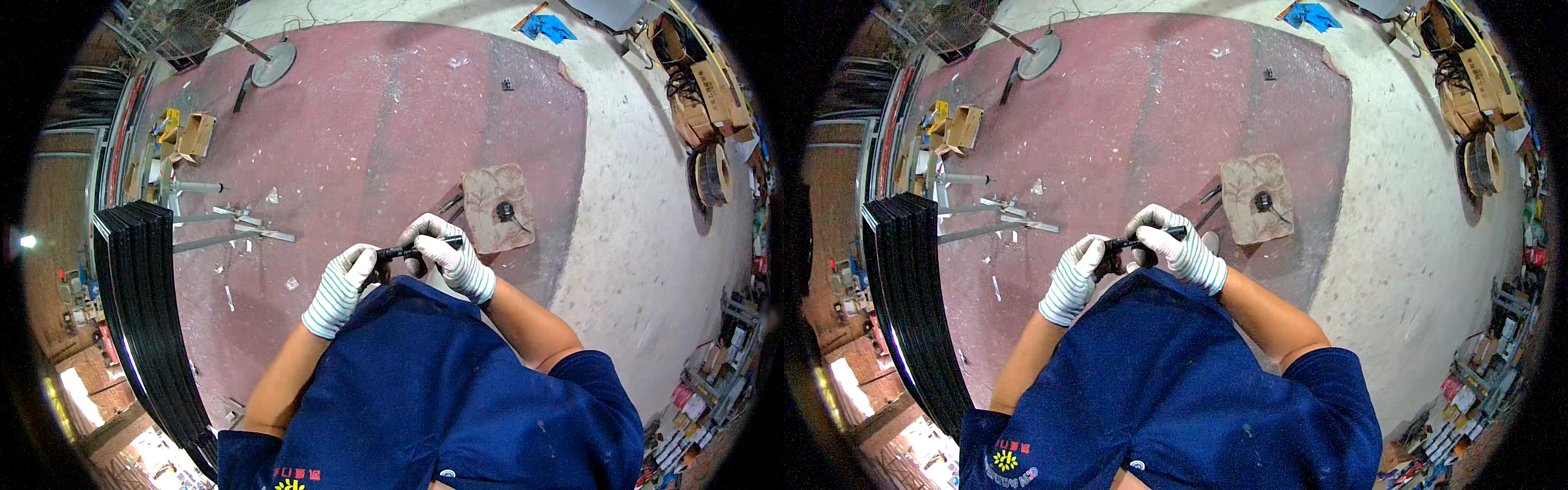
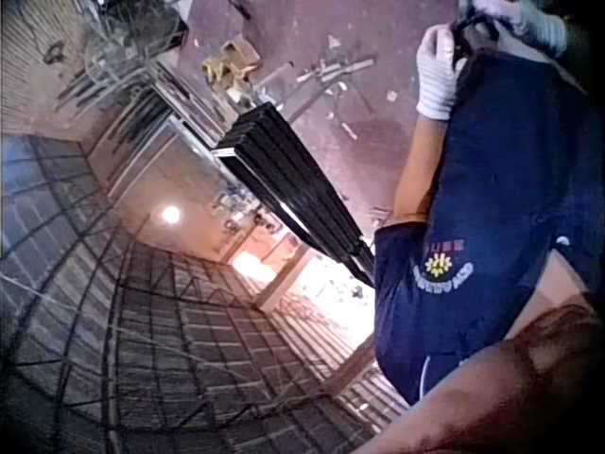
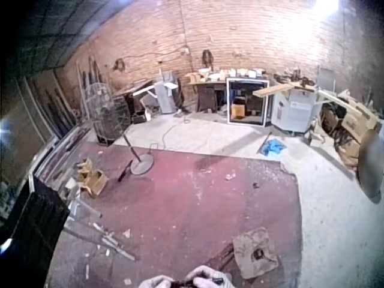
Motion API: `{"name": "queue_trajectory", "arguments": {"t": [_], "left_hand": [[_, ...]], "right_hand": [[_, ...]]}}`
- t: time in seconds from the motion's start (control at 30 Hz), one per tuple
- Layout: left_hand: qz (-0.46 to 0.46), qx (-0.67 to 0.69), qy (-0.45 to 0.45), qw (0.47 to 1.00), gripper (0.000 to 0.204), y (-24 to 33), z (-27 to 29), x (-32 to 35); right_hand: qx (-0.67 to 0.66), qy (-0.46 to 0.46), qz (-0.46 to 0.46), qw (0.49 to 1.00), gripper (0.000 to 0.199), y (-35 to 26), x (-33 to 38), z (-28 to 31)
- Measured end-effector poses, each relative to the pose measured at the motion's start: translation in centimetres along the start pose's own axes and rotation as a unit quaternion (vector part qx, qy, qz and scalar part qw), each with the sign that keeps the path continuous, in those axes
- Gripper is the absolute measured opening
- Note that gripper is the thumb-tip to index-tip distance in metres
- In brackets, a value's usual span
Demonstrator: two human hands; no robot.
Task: The person measures multiple window frames using a tape measure and marks them with a marker. They repeatedly lift frames from a stack, measure dimensions, and mark the frames before placing them back.
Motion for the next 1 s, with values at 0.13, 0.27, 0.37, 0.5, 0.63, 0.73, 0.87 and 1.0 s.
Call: {"name": "queue_trajectory", "arguments": {"t": [0.13, 0.27, 0.37, 0.5, 0.63, 0.73, 0.87, 1.0], "left_hand": [[0.025, -0.04, -0.029, 0.998, 0.029, -0.8, 0.6, 0.1], [-0.008, -0.088, -0.047, 0.995, 0.029, 0.2, -0.1, 0.0], [-0.07, -0.209, -0.026, 0.975, 0.023, 2.1, 0.0, 0.4], [-0.07, -0.208, -0.037, 0.975, 0.021, 2.1, -0.5, 1.0], [-0.081, -0.234, -0.058, 0.967, 0.022, 2.7, -2.1, 1.0], [-0.14, -0.314, -0.093, 0.935, 0.029, 3.2, -2.9, 1.2], [-0.199, -0.396, -0.084, 0.893, 0.036, 3.7, -4.5, 1.2], [-0.029, -0.306, -0.08, 0.948, 0.043, 1.2, -4.8, 0.4]], "right_hand": [[0.026, -0.033, 0.011, 0.999, 0.025, -0.3, -0.1, -0.8], [0.03, -0.048, -0.022, 0.998, 0.032, -0.4, 0.0, -0.1], [0.104, -0.13, 0.042, 0.985, 0.051, -1.7, 0.4, -0.2], [-0.068, -0.265, -0.092, 0.957, 0.067, -1.4, 2.1, 0.7], [0.07, -0.187, -0.121, 0.972, 0.047, -1.6, 2.7, 2.1], [0.147, -0.181, -0.144, 0.962, 0.041, -2.3, 3.0, 2.5], [0.206, -0.116, 0.011, 0.972, 0.031, -2.2, 2.7, 3.3], [0.279, -0.112, 0.078, 0.951, 0.029, -3.5, 2.5, 3.9]]}}
Point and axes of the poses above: each hand's wrist, its own x-axis away from the middle knuckle, its own z-axis out of the back of the hand, y = z × x, the point moved 6 cm from there along -x, towards the middle knuckle, and after that the axes turned 10 degrees about y, right-handed, at the moved point
